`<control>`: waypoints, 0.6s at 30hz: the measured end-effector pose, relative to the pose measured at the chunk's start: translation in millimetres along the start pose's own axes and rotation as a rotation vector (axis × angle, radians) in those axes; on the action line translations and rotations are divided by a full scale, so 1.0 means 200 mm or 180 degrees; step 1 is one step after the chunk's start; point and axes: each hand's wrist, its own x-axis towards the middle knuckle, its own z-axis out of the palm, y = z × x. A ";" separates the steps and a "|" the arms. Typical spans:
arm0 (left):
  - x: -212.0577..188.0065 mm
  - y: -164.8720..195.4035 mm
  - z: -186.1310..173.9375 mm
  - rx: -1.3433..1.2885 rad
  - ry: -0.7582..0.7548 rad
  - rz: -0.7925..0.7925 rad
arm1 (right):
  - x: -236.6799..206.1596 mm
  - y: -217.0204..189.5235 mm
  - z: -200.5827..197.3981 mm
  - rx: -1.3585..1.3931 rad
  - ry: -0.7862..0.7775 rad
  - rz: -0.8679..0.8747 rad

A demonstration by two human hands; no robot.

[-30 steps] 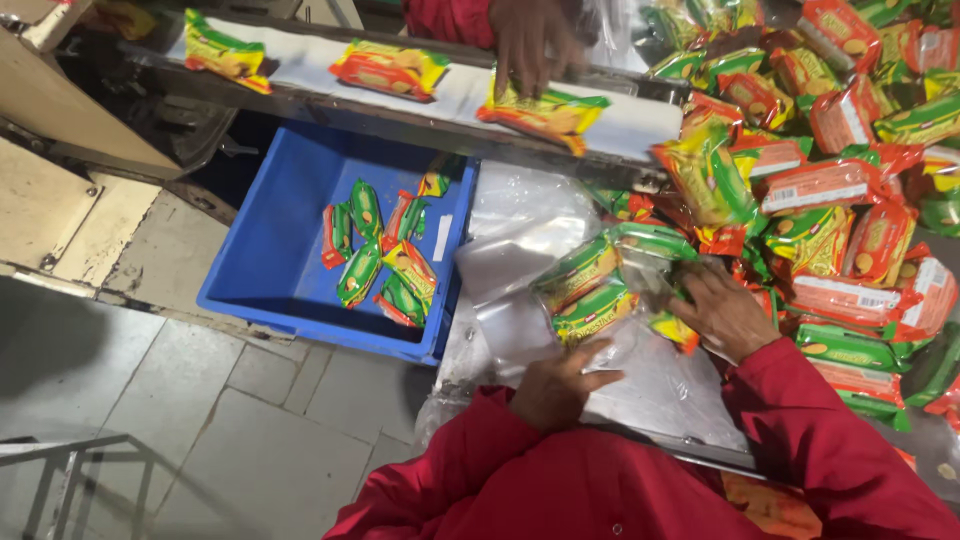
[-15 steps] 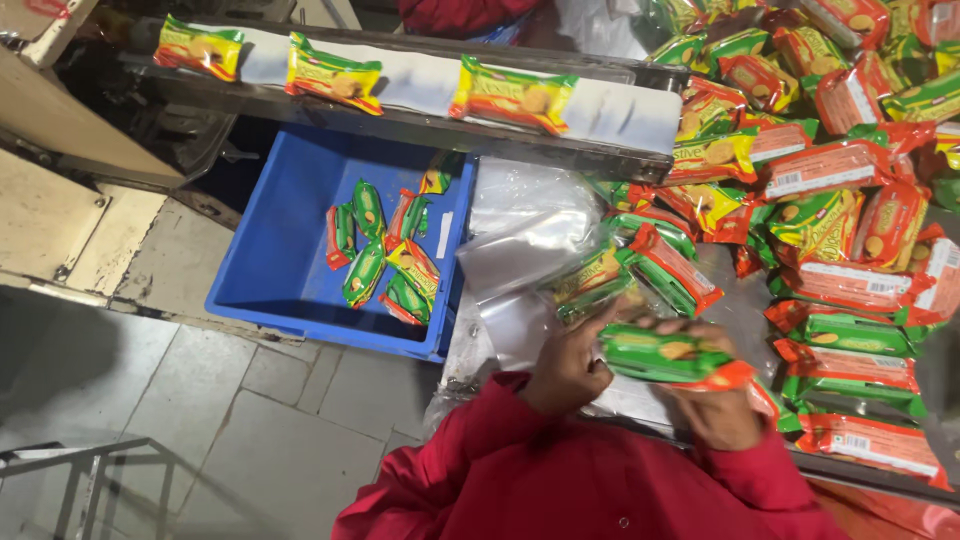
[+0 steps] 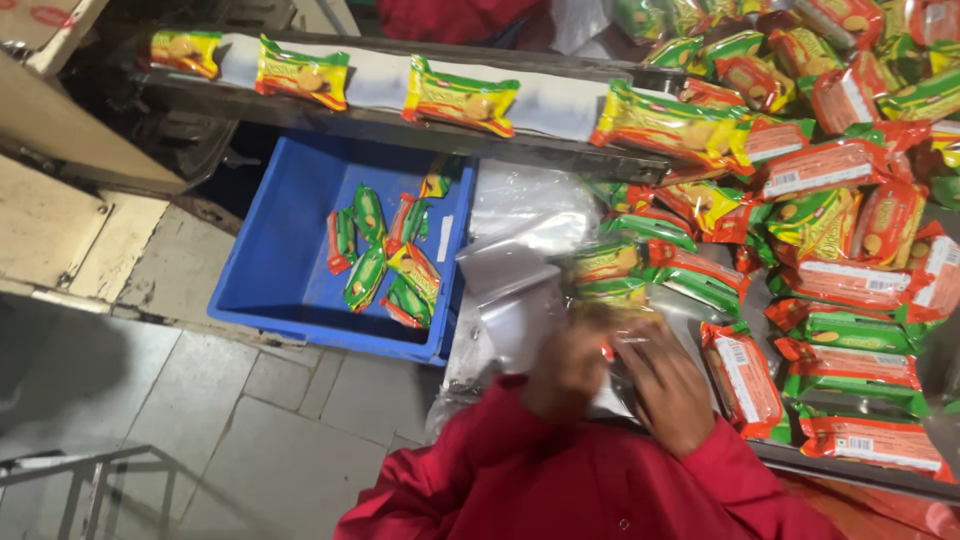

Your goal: The person repeatedly picks packaged biscuits from a conveyor belt and places them into a clear plastic bag. The person handles the items one at a time, filling the bag and occasionally adjusting its position on the table.

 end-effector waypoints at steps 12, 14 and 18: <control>-0.11 -0.08 0.13 0.0823 -0.1951 0.0771 | 0.06 0.17 -0.25 0.0774 0.1561 0.0172; -0.11 -0.22 0.16 0.1914 -0.1853 -0.0552 | 0.03 0.29 -0.35 0.0154 0.2040 0.0259; -0.15 -0.39 0.17 0.1645 -0.1157 -0.0407 | 0.01 0.73 -0.69 -0.2942 0.1995 0.0877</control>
